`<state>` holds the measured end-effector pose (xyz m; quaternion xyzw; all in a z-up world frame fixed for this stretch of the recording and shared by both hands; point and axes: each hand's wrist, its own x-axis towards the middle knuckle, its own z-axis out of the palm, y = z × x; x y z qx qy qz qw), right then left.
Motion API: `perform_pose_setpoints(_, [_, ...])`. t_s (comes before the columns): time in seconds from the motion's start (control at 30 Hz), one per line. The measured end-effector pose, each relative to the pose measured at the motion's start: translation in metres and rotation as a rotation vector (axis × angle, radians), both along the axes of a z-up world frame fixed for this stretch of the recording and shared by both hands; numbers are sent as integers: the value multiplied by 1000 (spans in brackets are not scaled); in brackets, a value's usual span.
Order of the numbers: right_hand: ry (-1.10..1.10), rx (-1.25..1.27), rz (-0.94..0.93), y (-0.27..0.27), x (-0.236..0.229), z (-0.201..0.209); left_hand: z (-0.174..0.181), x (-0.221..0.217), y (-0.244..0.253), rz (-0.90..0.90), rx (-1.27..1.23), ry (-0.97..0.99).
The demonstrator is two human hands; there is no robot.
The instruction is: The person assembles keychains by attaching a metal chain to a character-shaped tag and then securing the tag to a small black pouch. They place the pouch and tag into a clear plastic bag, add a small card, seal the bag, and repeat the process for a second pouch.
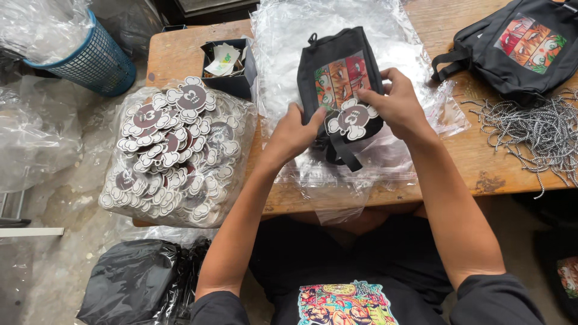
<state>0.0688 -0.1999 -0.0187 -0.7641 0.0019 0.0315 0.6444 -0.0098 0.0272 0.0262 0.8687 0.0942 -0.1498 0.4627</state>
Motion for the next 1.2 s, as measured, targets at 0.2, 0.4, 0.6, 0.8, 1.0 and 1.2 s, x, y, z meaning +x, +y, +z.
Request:
perform_pose_setpoints(0.2, [80, 582, -65, 3, -25, 23, -14, 16, -22, 341, -457, -263])
perform_pose_setpoints(0.4, [62, 667, -360, 27, -86, 24, 30, -2, -64, 177, -518, -363])
perform_pose_setpoints(0.6, [77, 372, -519, -17, -89, 52, 22, -18, -30, -391, -95, -143])
perform_pose_setpoints(0.8, [14, -47, -407, -97, -123, 19, -12, -15, -22, -653, 435, -258])
perform_pose_setpoints(1.0, [142, -30, -565, -141, -173, 26, -12, -17, -34, -696, 564, -229])
perform_pose_setpoints(1.2, [57, 95, -543, -148, -213, 39, -23, -6, -53, -538, 409, -245])
